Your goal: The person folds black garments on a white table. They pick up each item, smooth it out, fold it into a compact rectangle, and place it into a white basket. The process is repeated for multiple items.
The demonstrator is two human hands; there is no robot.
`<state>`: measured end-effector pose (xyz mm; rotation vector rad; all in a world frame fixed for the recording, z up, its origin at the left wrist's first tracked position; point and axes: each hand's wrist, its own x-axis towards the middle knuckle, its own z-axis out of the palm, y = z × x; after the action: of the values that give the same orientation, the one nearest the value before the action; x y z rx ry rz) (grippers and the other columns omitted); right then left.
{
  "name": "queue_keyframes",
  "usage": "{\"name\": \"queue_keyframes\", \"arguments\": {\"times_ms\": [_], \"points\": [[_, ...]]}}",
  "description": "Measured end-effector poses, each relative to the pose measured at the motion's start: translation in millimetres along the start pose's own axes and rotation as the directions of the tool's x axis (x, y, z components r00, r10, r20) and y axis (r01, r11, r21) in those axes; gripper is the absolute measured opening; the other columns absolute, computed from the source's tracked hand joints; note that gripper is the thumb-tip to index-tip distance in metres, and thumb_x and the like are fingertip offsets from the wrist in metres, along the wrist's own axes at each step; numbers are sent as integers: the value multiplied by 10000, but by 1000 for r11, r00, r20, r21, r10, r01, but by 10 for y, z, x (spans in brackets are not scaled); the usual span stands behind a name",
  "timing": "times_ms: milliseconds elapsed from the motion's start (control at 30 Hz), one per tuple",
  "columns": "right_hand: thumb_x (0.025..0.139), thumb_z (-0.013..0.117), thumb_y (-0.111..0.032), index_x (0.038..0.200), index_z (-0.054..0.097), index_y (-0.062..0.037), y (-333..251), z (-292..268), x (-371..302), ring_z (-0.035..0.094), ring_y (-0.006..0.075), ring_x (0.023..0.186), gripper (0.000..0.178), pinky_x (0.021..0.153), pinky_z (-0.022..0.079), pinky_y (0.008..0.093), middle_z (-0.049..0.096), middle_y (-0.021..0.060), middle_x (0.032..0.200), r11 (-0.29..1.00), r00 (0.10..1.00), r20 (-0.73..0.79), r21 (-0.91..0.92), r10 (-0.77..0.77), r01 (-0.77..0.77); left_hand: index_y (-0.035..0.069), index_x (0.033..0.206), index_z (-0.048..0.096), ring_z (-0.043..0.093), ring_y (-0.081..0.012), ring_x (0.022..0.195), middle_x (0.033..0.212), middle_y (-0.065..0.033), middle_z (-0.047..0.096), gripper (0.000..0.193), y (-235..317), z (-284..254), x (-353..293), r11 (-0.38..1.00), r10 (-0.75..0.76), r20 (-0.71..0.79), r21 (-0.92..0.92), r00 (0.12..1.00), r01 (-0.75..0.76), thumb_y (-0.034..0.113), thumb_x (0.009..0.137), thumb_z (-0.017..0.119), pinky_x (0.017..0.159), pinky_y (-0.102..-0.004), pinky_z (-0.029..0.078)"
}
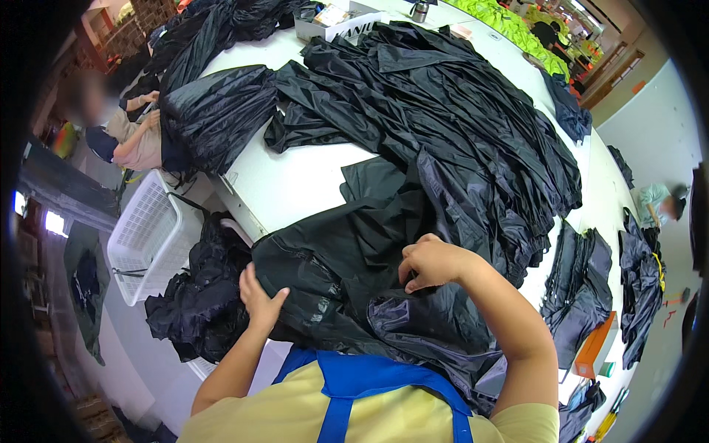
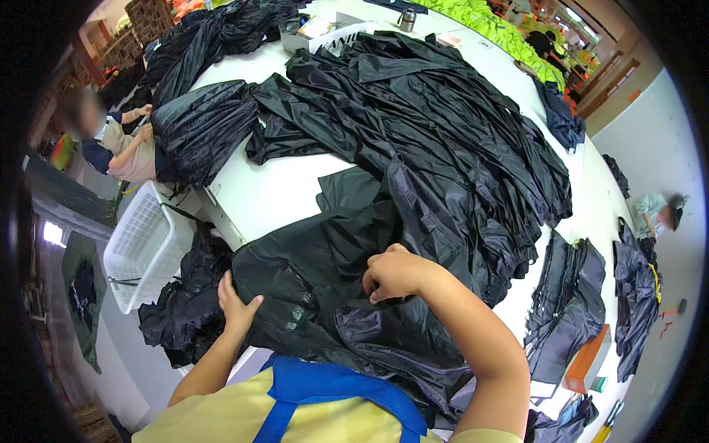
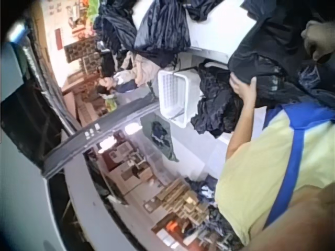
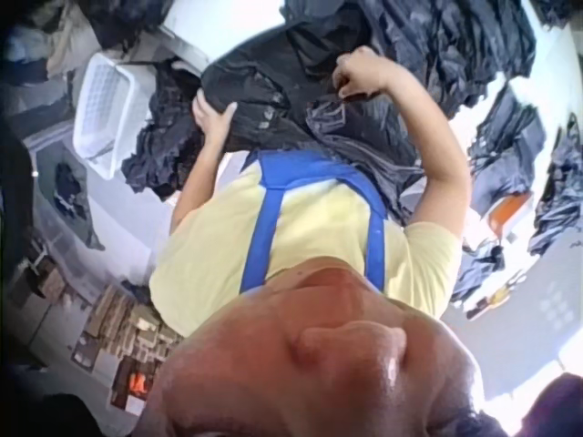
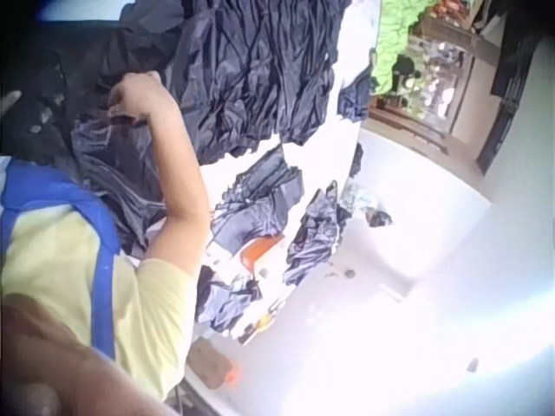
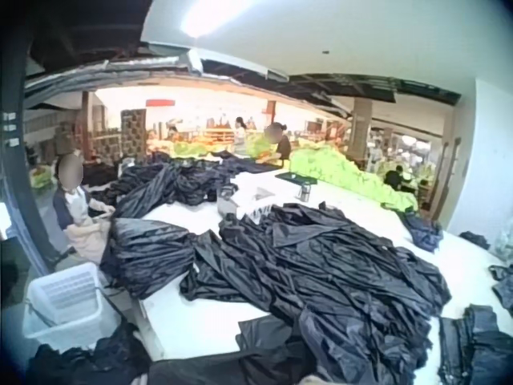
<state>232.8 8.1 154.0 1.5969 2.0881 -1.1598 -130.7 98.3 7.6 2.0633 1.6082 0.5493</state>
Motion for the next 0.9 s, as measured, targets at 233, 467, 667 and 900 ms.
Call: {"name": "queue_keyframes", "arguments": {"times_ms": [233, 467, 667, 900], "points": [[700, 715, -307, 1056, 682, -166, 237, 345, -400, 574, 252, 1075, 384, 1061, 273, 511, 683, 66, 991, 949, 956, -146, -155, 253, -275, 53, 1335, 335, 523, -296, 1123, 1285, -172, 473, 629, -288, 297, -11, 495, -327, 542, -599, 774, 629, -80, 771, 581, 955, -410, 435], [840, 600, -182, 971, 636, -18, 325, 185, -1391, 564, 179, 892, 213, 849, 429, 298, 623, 67, 908, 799, 413, -759, 591, 503, 113, 34, 1315, 438, 524, -277, 1139, 1275, -166, 499, 514, 1652, -576, 728, 555, 605, -252, -547, 756, -627, -43, 823, 565, 986, -353, 406], [866, 564, -150, 883, 574, 11, 71, -213, -1360, 505, 113, 816, 162, 799, 393, 236, 564, 20, 840, 788, 152, -851, 524, 504, 322, 77, 1315, 476, 529, -352, 1133, 1318, -180, 470, 597, 2374, 88, 895, 554, 827, 143, -42, 543, -832, 220, 789, 719, 956, -406, 443], [848, 633, -275, 1111, 578, -8, -361, -248, -881, 629, 280, 887, 379, 822, 467, 335, 640, 207, 921, 820, 286, -779, 570, 558, -51, 19, 1234, 457, 567, -157, 1018, 1118, -90, 572, 466, 2885, 105, 63, 371, 724, 255, -927, 641, -50, 122, 843, 689, 868, -292, 467]]}}
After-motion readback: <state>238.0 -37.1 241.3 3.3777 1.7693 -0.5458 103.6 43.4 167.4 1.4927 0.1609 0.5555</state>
